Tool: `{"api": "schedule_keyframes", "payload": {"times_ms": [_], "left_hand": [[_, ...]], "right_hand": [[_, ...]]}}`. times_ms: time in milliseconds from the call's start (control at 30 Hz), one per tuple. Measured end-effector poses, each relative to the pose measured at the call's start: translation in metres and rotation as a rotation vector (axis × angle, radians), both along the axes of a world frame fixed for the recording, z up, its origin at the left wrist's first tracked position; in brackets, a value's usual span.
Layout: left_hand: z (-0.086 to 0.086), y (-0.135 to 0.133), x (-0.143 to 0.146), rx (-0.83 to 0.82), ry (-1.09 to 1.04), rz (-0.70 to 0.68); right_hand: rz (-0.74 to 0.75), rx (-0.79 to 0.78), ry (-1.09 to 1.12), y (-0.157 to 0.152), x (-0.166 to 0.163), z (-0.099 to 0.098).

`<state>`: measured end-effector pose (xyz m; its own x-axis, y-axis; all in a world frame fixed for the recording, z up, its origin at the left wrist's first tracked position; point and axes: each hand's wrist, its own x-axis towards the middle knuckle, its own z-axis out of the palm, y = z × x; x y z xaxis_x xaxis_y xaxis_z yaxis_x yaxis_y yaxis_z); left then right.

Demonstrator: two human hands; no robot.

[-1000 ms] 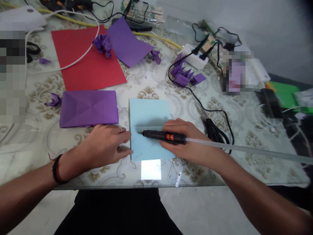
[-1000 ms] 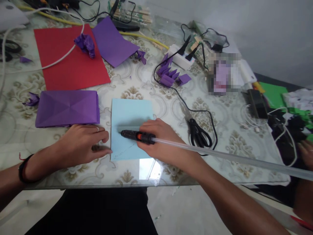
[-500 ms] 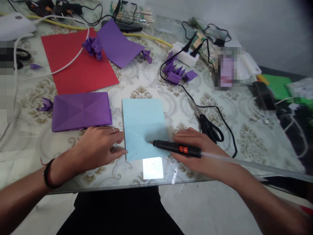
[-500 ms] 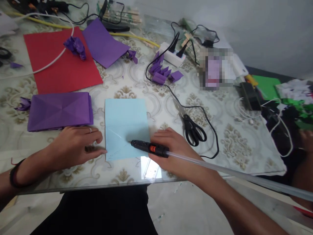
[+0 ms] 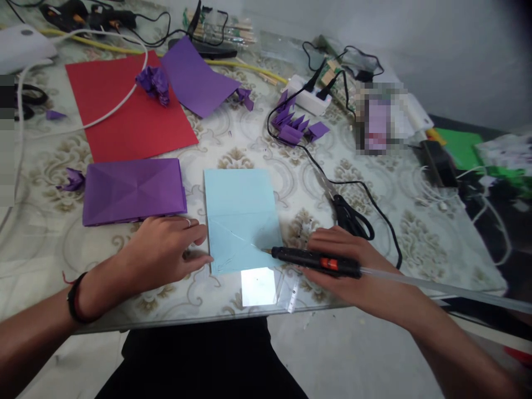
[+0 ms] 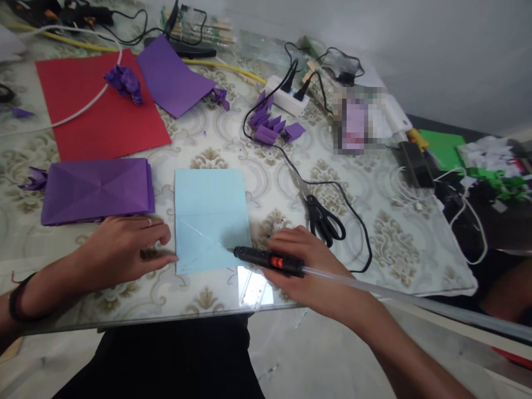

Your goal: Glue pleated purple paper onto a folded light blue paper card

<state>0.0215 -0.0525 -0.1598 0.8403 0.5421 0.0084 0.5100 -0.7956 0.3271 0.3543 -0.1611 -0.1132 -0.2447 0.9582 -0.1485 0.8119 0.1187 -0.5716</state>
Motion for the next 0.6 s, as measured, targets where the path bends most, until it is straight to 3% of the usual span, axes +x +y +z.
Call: {"api": "schedule_keyframes", "payload": {"times_ms": [200, 600], "left_hand": [[-0.001, 0.000, 0.000, -0.005, 0.012, -0.001], [-0.003, -0.001, 0.000, -0.001, -0.001, -0.001]], "right_hand": [[0.013, 0.082, 0.051, 0.010, -0.015, -0.003], [0.039, 0.037, 0.054, 0.040, -0.044, -0.014]]}}
